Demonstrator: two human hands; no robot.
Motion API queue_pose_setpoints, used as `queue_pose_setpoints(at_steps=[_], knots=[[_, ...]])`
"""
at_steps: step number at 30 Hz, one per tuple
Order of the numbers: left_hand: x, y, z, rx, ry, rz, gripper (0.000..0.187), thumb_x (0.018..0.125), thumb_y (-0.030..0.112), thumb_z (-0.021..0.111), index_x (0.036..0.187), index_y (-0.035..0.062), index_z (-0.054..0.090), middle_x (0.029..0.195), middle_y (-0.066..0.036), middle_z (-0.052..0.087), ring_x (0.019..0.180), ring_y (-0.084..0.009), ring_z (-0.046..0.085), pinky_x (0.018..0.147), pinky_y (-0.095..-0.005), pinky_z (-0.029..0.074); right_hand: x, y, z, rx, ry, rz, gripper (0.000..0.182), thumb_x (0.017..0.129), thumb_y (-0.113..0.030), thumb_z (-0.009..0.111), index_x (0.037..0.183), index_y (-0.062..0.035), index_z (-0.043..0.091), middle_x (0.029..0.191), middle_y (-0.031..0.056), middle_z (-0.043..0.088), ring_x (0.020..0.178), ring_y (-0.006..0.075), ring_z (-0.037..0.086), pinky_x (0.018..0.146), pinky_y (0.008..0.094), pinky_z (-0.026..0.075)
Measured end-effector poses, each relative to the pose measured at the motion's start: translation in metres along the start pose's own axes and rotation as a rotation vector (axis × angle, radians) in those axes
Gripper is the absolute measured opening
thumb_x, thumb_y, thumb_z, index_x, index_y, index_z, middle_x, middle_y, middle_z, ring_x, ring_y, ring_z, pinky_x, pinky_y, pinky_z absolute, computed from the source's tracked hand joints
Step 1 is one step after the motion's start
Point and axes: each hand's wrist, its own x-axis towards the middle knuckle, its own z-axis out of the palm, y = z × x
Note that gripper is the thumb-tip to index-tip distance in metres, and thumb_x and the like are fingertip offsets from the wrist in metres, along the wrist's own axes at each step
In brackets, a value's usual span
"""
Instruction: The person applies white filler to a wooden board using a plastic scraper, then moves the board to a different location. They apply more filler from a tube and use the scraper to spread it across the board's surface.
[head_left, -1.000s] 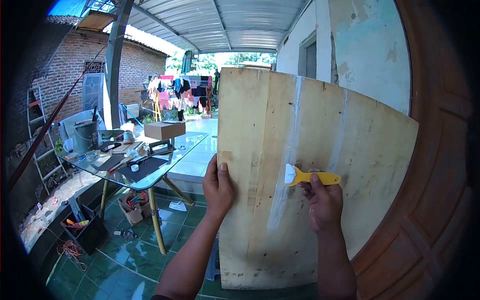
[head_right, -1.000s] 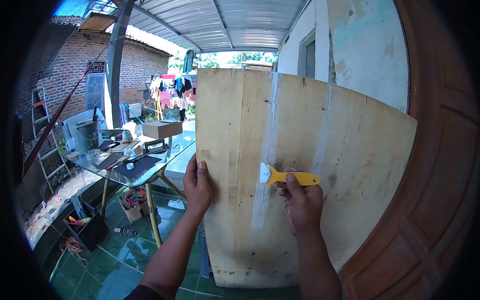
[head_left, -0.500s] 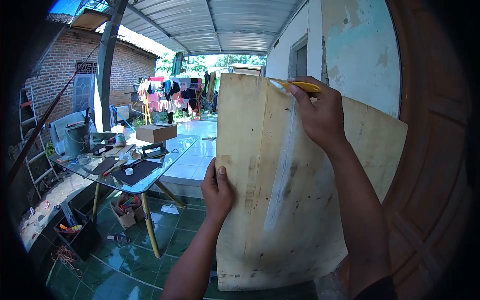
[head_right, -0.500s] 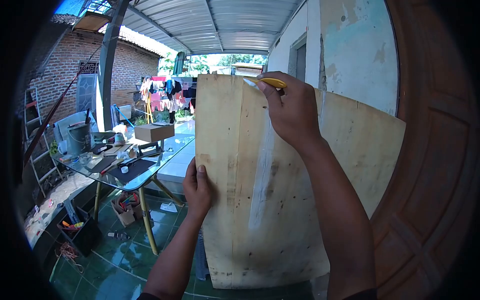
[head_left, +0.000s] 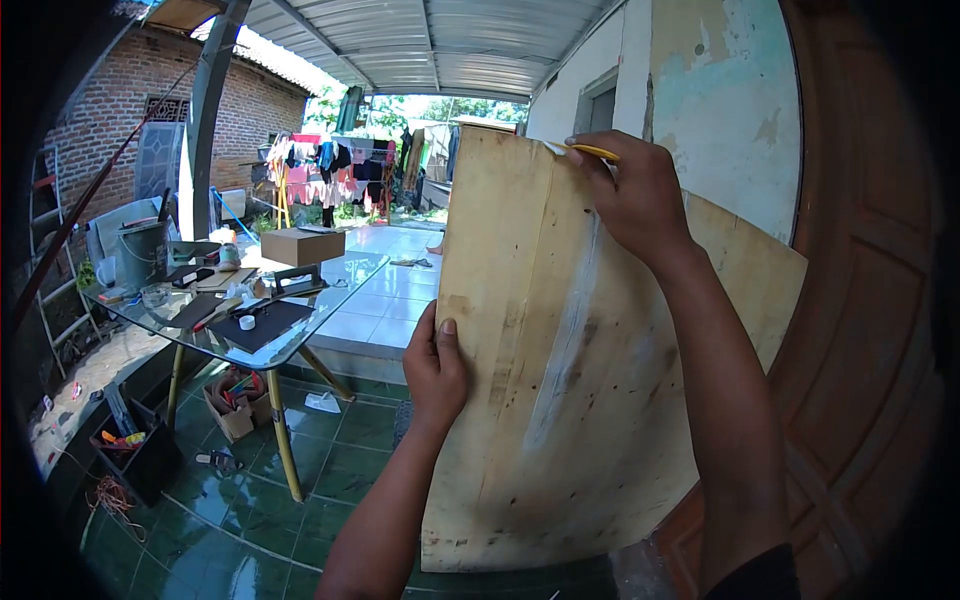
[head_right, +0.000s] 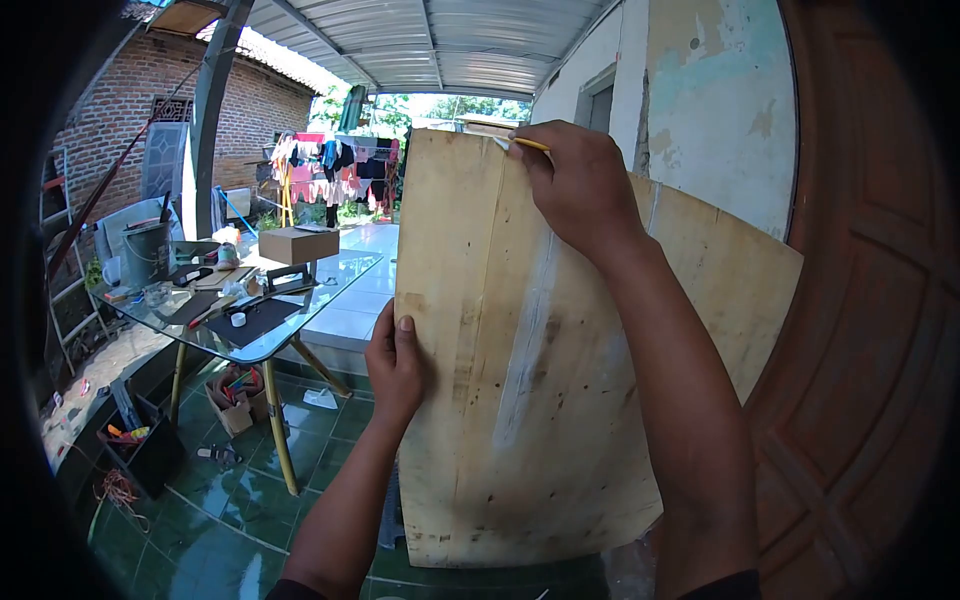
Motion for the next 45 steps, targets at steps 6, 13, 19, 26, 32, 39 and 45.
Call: queue_pose_setpoints(at_steps=[6, 13, 19, 26, 32, 39, 45], knots=[[-0.001, 0.004, -0.002, -0.016, -0.022, -0.018, 0.042, 0.108, 0.019, 0.051, 0.137, -0.0103, 0.054, 0.119, -0.018, 0.069, 0.108, -0.0178, 0.065, 0.093, -0.0303, 0.050, -0.020, 0.014, 0.015, -0.127, 0.030, -0.156, 0.033, 0.077, 0.008, 0.066, 0.109, -0.0020, 0.072, 0.106, 0.0158, 0.073, 0.098, 0.0344, 0.068, 0.089, 0.0404, 0.056], [-0.003, 0.009, -0.001, -0.069, -0.012, -0.052, 0.041, 0.108, 0.019, 0.052, 0.137, -0.0096, 0.054, 0.123, -0.017, 0.068, 0.110, -0.0170, 0.063, 0.096, -0.0303, 0.048, -0.064, -0.003, 0.032, -0.126, 0.077, -0.203, 0.033, 0.075, 0.006, 0.066, 0.107, 0.0029, 0.071, 0.109, 0.0158, 0.072, 0.103, 0.0330, 0.067, 0.093, 0.0403, 0.054], [-0.004, 0.016, -0.003, -0.070, -0.022, -0.089, 0.040, 0.107, 0.017, 0.053, 0.137, -0.0089, 0.054, 0.125, -0.016, 0.067, 0.113, -0.0171, 0.062, 0.099, -0.0305, 0.047, -0.108, -0.023, 0.046, -0.202, 0.059, -0.188, 0.030, 0.082, 0.003, 0.062, 0.111, 0.0051, 0.070, 0.112, 0.0153, 0.071, 0.107, 0.0307, 0.067, 0.094, 0.0391, 0.054], [-0.003, 0.020, -0.004, -0.098, -0.036, -0.109, 0.039, 0.107, 0.018, 0.052, 0.136, -0.0085, 0.055, 0.124, -0.016, 0.068, 0.111, -0.0165, 0.062, 0.098, -0.0305, 0.047, -0.183, -0.060, 0.054, -0.155, -0.151, -0.174, 0.032, 0.081, 0.001, 0.062, 0.112, 0.0045, 0.069, 0.113, 0.0157, 0.071, 0.109, 0.0307, 0.066, 0.095, 0.0397, 0.053], [-0.003, 0.016, -0.006, -0.068, -0.054, -0.095, 0.041, 0.107, 0.019, 0.053, 0.137, -0.0085, 0.054, 0.125, -0.016, 0.067, 0.113, -0.0171, 0.062, 0.100, -0.0308, 0.046, -0.161, -0.048, 0.029, 0.271, -0.188, 0.120, 0.024, 0.083, -0.002, 0.070, 0.107, 0.0010, 0.072, 0.101, 0.0169, 0.073, 0.092, 0.0320, 0.070, 0.083, 0.0391, 0.055], [-0.003, 0.013, -0.003, -0.047, -0.016, -0.056, 0.041, 0.107, 0.018, 0.052, 0.136, -0.0095, 0.054, 0.118, -0.016, 0.069, 0.106, -0.0172, 0.064, 0.093, -0.0311, 0.049, -0.042, -0.028, 0.007, 0.275, 0.246, 0.392, 0.022, 0.096, -0.016, 0.067, 0.106, 0.0017, 0.074, 0.077, 0.0165, 0.071, 0.067, 0.0283, 0.069, 0.068, 0.0363, 0.054], [-0.002, 0.013, -0.002, -0.075, -0.024, -0.057, 0.040, 0.107, 0.018, 0.052, 0.136, -0.0096, 0.055, 0.116, -0.016, 0.070, 0.106, -0.0165, 0.064, 0.092, -0.0304, 0.050, -0.031, -0.024, 0.031, 0.096, 0.335, 0.331, 0.022, 0.097, -0.016, 0.063, 0.102, 0.0029, 0.074, 0.073, 0.0158, 0.069, 0.061, 0.0269, 0.067, 0.063, 0.0358, 0.053]])
